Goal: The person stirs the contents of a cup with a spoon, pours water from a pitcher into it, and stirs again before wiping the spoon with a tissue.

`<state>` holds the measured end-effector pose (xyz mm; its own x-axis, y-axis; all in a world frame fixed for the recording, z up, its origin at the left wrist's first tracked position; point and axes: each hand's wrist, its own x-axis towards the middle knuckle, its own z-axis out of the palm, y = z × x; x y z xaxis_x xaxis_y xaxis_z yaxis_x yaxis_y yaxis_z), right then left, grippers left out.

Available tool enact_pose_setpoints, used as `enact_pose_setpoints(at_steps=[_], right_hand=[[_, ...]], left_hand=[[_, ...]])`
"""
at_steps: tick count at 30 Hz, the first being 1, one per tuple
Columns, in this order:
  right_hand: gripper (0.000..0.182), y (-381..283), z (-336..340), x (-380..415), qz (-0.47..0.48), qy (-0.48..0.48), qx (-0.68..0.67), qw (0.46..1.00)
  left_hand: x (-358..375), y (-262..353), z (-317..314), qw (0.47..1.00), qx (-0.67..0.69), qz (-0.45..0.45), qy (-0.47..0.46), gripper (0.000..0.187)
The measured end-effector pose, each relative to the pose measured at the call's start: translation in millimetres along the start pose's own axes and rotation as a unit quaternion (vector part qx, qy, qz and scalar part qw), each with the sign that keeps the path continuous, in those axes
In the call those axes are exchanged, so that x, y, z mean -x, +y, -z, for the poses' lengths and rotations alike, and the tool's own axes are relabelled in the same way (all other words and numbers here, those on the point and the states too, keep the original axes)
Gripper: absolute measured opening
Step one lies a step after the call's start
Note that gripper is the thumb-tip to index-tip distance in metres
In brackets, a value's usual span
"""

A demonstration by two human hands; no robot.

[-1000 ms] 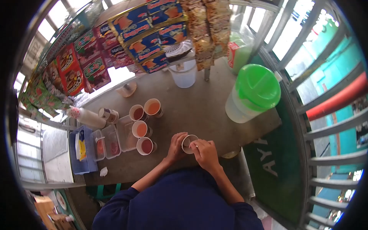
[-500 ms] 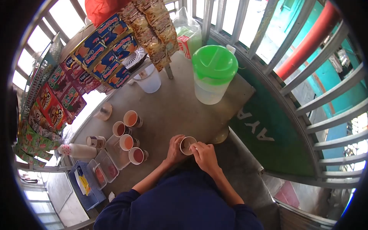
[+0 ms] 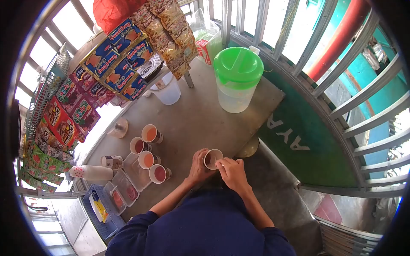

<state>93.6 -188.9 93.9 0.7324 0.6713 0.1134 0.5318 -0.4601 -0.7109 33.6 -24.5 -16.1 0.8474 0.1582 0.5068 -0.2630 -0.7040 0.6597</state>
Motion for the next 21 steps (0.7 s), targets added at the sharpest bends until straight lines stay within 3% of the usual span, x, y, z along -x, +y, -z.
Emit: enact_pose_setpoints(at_steps=[3,6,9,12,16,18,19,21], right_hand=[[0.018,-0.6,-1.0,-2.5,-0.014,-0.016,-0.074,0.997],[0.017,-6.6,0.9,-4.8,-0.003,0.003,-0.006,1.000],[0.018,-1.9,3.9,-2.4,0.000,-0.051,-0.042,0.998],[0.018,-2.7,-0.3,0.9,-0.018,0.011,-0.044,0.999],[0.019,8.0,-5.3,7.4,-0.014,-0.028,-0.056,0.998],[0.019,5.4,-6.7,6.8,-0.057,-0.035,-0.153,0.986],[0.019,4.4,-7.3,7.2,-0.057,-0.035,-0.153,0.986],[0.020,2.5,-8.9,8.0,-0.009,-0.018,-0.021,1.000]], left_hand=[[4.9,-3.1,4.7,1.000,-0.010,-0.006,-0.005,0.084],[10.3,-6.7,4.4,1.000,-0.002,-0.016,0.000,0.084],[10.5,-7.1,2.1,1.000,0.011,-0.006,0.000,0.084],[9.5,-7.6,-0.7,0.999,0.036,0.027,-0.007,0.083],[5.8,-1.6,2.5,0.998,0.038,0.044,-0.013,0.084],[7.3,-2.2,0.9,0.999,0.022,0.043,-0.011,0.084],[7.1,-1.8,-0.1,0.999,0.005,0.043,-0.008,0.084],[7.2,-1.9,-1.3,0.999,-0.004,0.039,-0.006,0.086]])
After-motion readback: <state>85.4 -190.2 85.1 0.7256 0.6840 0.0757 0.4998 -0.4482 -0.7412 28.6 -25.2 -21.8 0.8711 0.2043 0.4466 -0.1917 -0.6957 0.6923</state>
